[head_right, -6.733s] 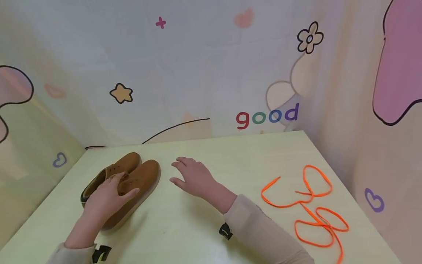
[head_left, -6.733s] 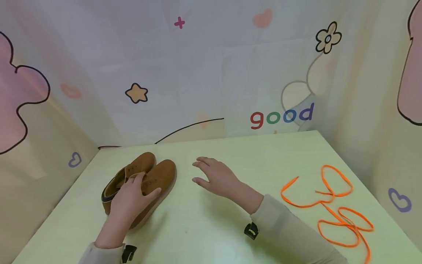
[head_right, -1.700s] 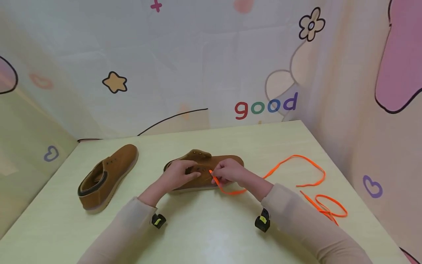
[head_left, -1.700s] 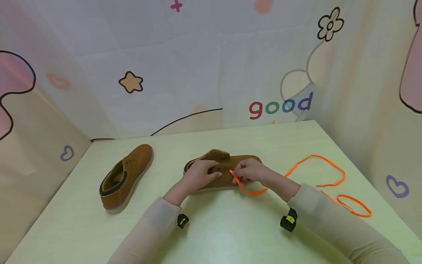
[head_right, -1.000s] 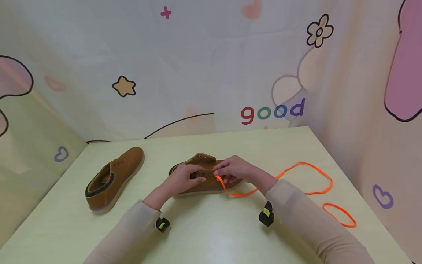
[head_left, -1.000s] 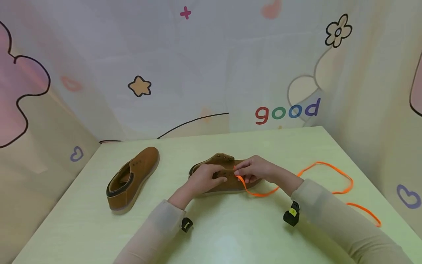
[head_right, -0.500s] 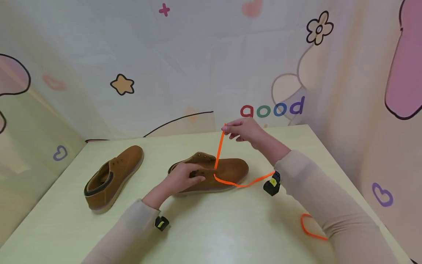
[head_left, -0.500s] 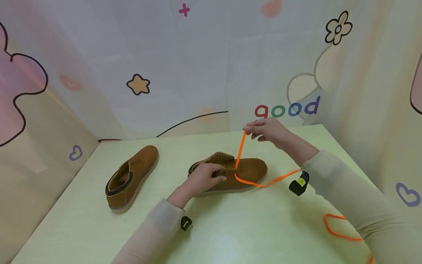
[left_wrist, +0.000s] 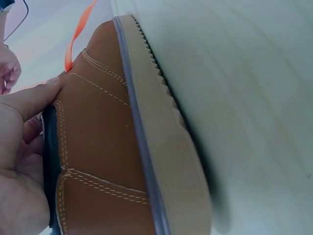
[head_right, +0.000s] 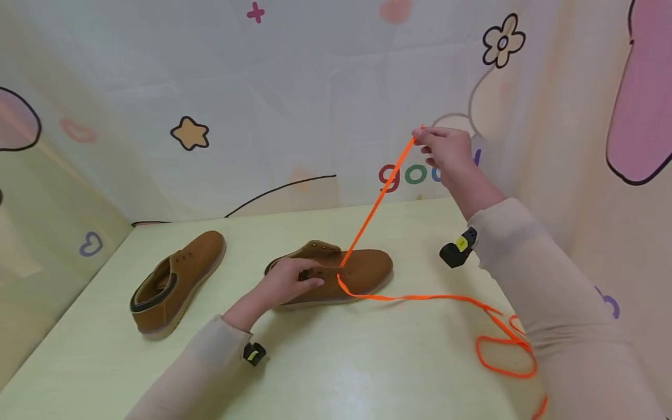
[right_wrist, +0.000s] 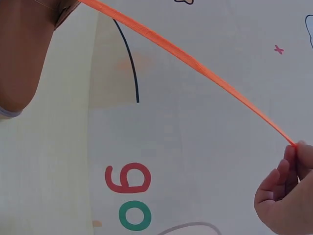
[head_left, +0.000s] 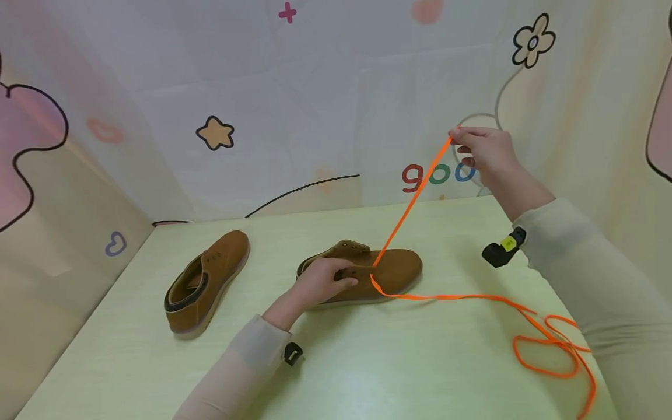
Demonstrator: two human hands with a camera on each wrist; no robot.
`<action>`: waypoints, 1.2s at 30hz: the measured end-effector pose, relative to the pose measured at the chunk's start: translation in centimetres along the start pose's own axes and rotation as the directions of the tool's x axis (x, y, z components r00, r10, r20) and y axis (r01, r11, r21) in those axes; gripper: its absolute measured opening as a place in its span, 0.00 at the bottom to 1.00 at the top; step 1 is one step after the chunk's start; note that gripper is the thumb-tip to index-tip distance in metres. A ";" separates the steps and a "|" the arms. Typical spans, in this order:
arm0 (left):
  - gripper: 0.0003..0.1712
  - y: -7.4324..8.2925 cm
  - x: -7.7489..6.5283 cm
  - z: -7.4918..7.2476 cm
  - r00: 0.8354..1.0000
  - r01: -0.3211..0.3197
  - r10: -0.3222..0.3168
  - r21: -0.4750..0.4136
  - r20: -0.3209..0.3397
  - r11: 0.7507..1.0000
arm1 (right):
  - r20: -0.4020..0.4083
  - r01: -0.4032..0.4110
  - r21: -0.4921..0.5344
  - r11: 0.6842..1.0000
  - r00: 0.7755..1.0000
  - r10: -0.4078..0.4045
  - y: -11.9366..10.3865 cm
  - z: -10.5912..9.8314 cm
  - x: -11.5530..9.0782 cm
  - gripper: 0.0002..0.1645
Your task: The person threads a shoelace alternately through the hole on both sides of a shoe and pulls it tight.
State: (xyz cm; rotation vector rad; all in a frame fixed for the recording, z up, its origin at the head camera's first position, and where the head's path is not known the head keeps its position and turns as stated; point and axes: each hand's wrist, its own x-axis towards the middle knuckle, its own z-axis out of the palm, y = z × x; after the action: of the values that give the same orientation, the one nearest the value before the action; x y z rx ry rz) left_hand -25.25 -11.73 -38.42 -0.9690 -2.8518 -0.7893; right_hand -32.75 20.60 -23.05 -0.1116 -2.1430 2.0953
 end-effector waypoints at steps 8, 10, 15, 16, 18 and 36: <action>0.16 -0.4 0.5 -2.8 0.998 0.053 -0.053 -0.015 0.024 0.998 | 0.087 0.086 0.185 0.979 0.991 -0.104 1.1 -1.1 -2.2 0.07; 0.16 -0.6 0.9 -4.3 0.998 0.064 -0.064 0.016 0.014 0.998 | 0.214 0.058 0.107 0.993 0.974 -0.080 1.8 -0.4 -2.9 0.08; 0.17 -1.1 2.6 -7.7 0.995 0.082 -0.089 0.117 0.054 0.990 | 0.500 0.083 -0.264 0.961 0.864 0.063 4.4 2.4 -4.5 0.15; 0.17 -1.1 3.1 -8.1 0.992 0.085 -0.096 0.127 0.076 0.988 | 0.530 0.109 -0.330 0.938 0.843 0.089 5.1 3.1 -4.7 0.17; 0.16 -1.0 4.1 -8.8 0.987 0.076 -0.097 0.161 0.125 0.984 | 0.571 0.142 -0.425 0.894 0.808 0.143 6.7 4.5 -4.8 0.18; 0.10 1.2 10.6 -6.9 0.857 0.116 -0.301 0.413 0.419 0.903 | 0.474 0.149 -0.605 0.782 0.857 0.203 13.4 11.0 -4.1 0.12</action>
State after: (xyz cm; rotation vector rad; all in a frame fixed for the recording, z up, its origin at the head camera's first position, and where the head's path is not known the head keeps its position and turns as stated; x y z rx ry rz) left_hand -34.03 -8.18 -29.92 -0.8973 -3.3840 0.0316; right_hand -31.02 9.45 -36.88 0.4123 -3.1085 1.4151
